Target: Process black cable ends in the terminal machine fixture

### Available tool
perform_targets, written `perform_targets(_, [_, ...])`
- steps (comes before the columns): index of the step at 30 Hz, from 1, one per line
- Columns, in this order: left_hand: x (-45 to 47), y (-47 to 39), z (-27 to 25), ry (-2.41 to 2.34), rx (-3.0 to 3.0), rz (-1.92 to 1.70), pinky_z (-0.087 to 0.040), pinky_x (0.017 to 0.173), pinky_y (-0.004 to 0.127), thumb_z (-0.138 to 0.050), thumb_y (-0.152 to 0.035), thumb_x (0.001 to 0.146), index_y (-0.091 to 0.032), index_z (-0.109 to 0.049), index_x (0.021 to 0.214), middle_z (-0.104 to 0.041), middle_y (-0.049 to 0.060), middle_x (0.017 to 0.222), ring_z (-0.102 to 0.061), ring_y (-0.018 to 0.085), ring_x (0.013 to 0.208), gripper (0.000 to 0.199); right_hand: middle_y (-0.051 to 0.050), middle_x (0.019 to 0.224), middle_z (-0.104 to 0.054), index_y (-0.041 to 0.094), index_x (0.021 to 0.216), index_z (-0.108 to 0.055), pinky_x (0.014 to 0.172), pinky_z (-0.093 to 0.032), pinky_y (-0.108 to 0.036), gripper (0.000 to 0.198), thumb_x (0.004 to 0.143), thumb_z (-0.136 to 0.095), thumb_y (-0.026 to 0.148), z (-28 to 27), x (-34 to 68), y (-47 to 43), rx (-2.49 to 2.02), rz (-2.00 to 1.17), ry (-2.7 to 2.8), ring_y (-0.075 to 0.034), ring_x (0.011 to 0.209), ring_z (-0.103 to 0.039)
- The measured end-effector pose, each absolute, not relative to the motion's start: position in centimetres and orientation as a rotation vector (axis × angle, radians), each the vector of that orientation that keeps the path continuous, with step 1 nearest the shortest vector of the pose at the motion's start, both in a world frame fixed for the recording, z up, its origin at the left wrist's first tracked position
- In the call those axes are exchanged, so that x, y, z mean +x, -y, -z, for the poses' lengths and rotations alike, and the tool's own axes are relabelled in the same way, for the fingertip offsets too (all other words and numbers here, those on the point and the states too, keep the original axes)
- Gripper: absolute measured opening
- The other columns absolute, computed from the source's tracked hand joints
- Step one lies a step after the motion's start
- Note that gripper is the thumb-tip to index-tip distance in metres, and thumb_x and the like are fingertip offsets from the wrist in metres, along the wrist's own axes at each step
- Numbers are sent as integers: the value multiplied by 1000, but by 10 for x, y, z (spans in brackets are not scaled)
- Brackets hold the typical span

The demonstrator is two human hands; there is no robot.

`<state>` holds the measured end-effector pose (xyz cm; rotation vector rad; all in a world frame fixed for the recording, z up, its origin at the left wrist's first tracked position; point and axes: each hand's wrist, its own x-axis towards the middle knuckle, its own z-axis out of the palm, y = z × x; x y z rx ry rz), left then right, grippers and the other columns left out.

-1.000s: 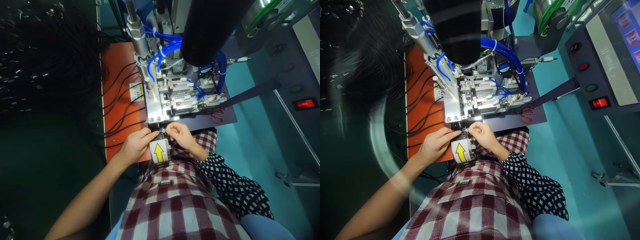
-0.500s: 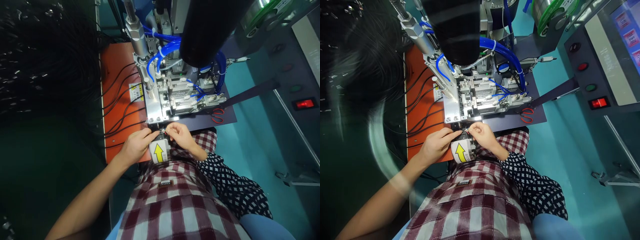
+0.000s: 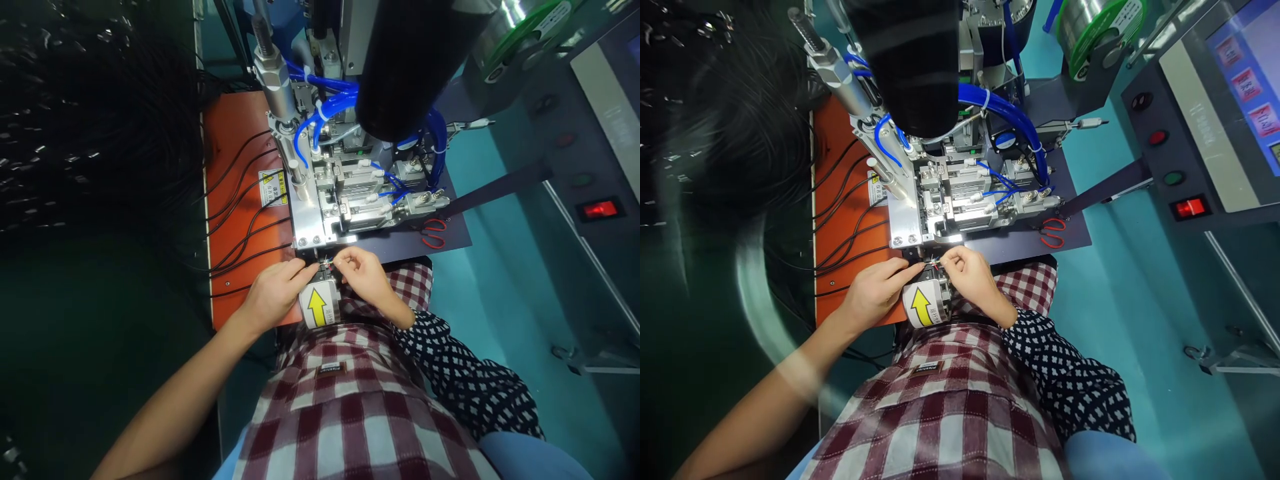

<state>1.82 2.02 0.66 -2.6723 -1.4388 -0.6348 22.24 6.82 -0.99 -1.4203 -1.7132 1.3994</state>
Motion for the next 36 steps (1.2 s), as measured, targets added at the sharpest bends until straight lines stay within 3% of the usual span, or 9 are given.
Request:
perform_targets(3, [18,-20,-5,1435,-2681,668,-46,60,25,-39,-13,96,-11,-68,105,-66,9,83,-59,16,69,30,-1,78,-67,19,87,-67,58,-46,-26,12,86,-59,28,8,223,-68,-1385,-1242,1755,-13,58,-57])
perform_targets(11, [18,-20,-4,1461,-2707,709,-46,63,27,-40,-13,96,-11,-67,107,-67,9,86,-59,16,70,29,-1,75,-63,19,81,-63,64,-45,-28,10,88,-56,21,9,215,-64,-1273,-1009,1879,-13,61,-55])
perform_targets(30, [18,-21,-3,1449,-2679,679,-44,62,27,-40,-12,96,-14,-66,107,-67,8,85,-58,15,68,29,-1,70,-62,19,78,-61,57,-41,-27,15,89,-53,26,7,220,-65,-1502,-1130,1880,-14,57,-53])
perform_targets(33, [18,-21,-3,1416,-2674,655,-44,60,27,-41,-13,96,-14,-66,107,-67,8,84,-57,15,67,28,-3,79,-66,19,88,-66,62,-43,-28,17,91,-52,29,4,221,-65,-1476,-1063,1864,-15,61,-55])
perform_targets(36, [18,-21,-3,1397,-2653,643,-44,60,27,-42,-13,95,-14,-65,108,-68,8,84,-57,15,66,26,-1,75,-65,20,95,-67,62,-43,-28,17,90,-56,32,2,217,-64,-1397,-1075,1868,-14,60,-54])
